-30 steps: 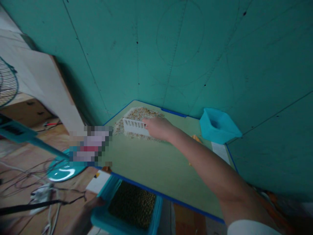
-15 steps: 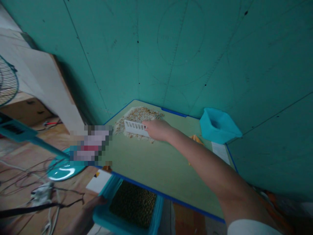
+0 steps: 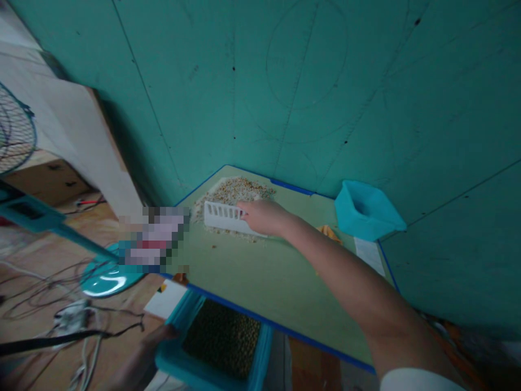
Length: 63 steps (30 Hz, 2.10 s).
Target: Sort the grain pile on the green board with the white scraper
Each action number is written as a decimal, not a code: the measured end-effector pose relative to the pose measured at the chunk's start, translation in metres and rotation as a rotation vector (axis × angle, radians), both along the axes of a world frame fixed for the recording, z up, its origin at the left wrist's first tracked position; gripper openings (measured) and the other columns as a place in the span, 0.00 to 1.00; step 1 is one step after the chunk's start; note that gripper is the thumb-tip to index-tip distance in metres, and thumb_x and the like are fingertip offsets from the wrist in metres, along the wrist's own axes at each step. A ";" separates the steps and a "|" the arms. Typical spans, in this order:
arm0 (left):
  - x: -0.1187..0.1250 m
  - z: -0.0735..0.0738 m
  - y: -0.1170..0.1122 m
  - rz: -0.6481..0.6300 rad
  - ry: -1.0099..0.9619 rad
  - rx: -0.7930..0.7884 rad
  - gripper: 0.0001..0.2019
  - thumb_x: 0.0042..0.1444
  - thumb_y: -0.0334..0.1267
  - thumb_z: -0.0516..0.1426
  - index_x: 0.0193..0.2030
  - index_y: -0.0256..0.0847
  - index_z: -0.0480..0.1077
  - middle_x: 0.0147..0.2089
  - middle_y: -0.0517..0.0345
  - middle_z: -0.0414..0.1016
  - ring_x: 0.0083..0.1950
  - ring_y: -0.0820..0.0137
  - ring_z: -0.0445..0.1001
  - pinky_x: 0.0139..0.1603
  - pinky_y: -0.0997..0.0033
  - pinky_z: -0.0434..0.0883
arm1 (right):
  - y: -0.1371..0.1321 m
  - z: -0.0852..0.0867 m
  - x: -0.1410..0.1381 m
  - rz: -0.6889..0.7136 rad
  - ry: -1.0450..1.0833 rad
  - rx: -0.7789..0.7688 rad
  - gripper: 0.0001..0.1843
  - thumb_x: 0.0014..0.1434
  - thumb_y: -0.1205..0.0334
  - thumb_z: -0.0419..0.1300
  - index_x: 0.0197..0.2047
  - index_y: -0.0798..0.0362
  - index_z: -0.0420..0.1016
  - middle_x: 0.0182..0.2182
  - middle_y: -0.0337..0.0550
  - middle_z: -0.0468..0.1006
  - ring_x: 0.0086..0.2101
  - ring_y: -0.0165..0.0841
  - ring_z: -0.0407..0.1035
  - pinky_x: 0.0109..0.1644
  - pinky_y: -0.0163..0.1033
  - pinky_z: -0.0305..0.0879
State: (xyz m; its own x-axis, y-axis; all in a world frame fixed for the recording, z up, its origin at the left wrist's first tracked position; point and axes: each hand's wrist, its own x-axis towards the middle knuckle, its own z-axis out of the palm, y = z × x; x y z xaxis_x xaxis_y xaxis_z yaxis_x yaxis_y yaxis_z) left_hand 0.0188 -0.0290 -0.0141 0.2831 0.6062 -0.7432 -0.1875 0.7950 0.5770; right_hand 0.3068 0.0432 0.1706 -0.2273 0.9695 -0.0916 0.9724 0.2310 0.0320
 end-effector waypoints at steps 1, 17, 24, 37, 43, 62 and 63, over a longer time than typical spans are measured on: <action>0.002 0.004 0.000 -0.010 -0.014 -0.012 0.15 0.38 0.31 0.59 0.37 0.40 0.76 0.29 0.57 0.83 0.40 0.53 0.77 0.38 0.62 0.71 | 0.000 0.000 0.000 0.004 -0.008 0.002 0.13 0.60 0.60 0.46 0.44 0.53 0.67 0.35 0.51 0.77 0.33 0.37 0.71 0.27 0.35 0.50; 0.011 0.026 -0.001 -0.093 -0.023 0.059 0.18 0.40 0.32 0.56 0.41 0.37 0.76 0.27 0.58 0.83 0.33 0.58 0.78 0.28 0.67 0.69 | -0.009 0.004 -0.007 0.049 -0.002 -0.004 0.12 0.60 0.61 0.47 0.43 0.53 0.67 0.35 0.49 0.77 0.33 0.37 0.71 0.27 0.35 0.48; 0.009 0.021 -0.001 -0.081 -0.047 0.066 0.17 0.39 0.31 0.55 0.39 0.38 0.76 0.26 0.58 0.82 0.37 0.55 0.77 0.36 0.62 0.70 | -0.010 0.005 -0.001 0.003 0.008 0.007 0.14 0.60 0.60 0.46 0.46 0.52 0.66 0.35 0.49 0.77 0.34 0.37 0.71 0.27 0.35 0.49; 0.008 0.021 -0.001 -0.072 -0.085 0.039 0.10 0.39 0.34 0.58 0.31 0.39 0.77 0.25 0.57 0.82 0.35 0.54 0.78 0.32 0.63 0.71 | -0.013 0.004 0.001 0.015 -0.011 -0.021 0.14 0.60 0.59 0.46 0.45 0.52 0.67 0.35 0.49 0.77 0.32 0.36 0.70 0.27 0.35 0.49; 0.010 0.026 -0.002 -0.083 -0.034 0.046 0.12 0.39 0.31 0.56 0.32 0.39 0.77 0.22 0.60 0.81 0.33 0.57 0.78 0.30 0.65 0.70 | -0.015 0.004 0.001 0.002 -0.033 -0.011 0.13 0.60 0.58 0.46 0.45 0.52 0.67 0.34 0.50 0.77 0.32 0.37 0.70 0.26 0.35 0.48; 0.010 0.021 -0.004 -0.026 -0.082 0.093 0.04 0.37 0.32 0.58 0.21 0.42 0.76 0.13 0.64 0.75 0.25 0.62 0.75 0.25 0.69 0.68 | -0.024 0.008 -0.010 0.069 -0.015 -0.024 0.12 0.60 0.60 0.47 0.43 0.53 0.67 0.33 0.48 0.78 0.32 0.36 0.71 0.26 0.35 0.45; 0.010 0.021 -0.004 -0.041 -0.079 0.084 0.07 0.38 0.32 0.58 0.26 0.41 0.77 0.15 0.64 0.77 0.27 0.61 0.76 0.25 0.69 0.68 | -0.024 0.008 -0.010 0.073 -0.017 -0.022 0.12 0.60 0.60 0.47 0.43 0.53 0.67 0.33 0.48 0.78 0.32 0.36 0.71 0.26 0.35 0.45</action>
State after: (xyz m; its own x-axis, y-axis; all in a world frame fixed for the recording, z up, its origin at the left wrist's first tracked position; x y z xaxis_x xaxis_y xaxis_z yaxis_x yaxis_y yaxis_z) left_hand 0.0285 -0.0330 0.0067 0.3648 0.6518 -0.6649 -0.2036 0.7527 0.6261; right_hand 0.2964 0.0189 0.1785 -0.2961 0.9480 -0.1167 0.9522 0.3026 0.0423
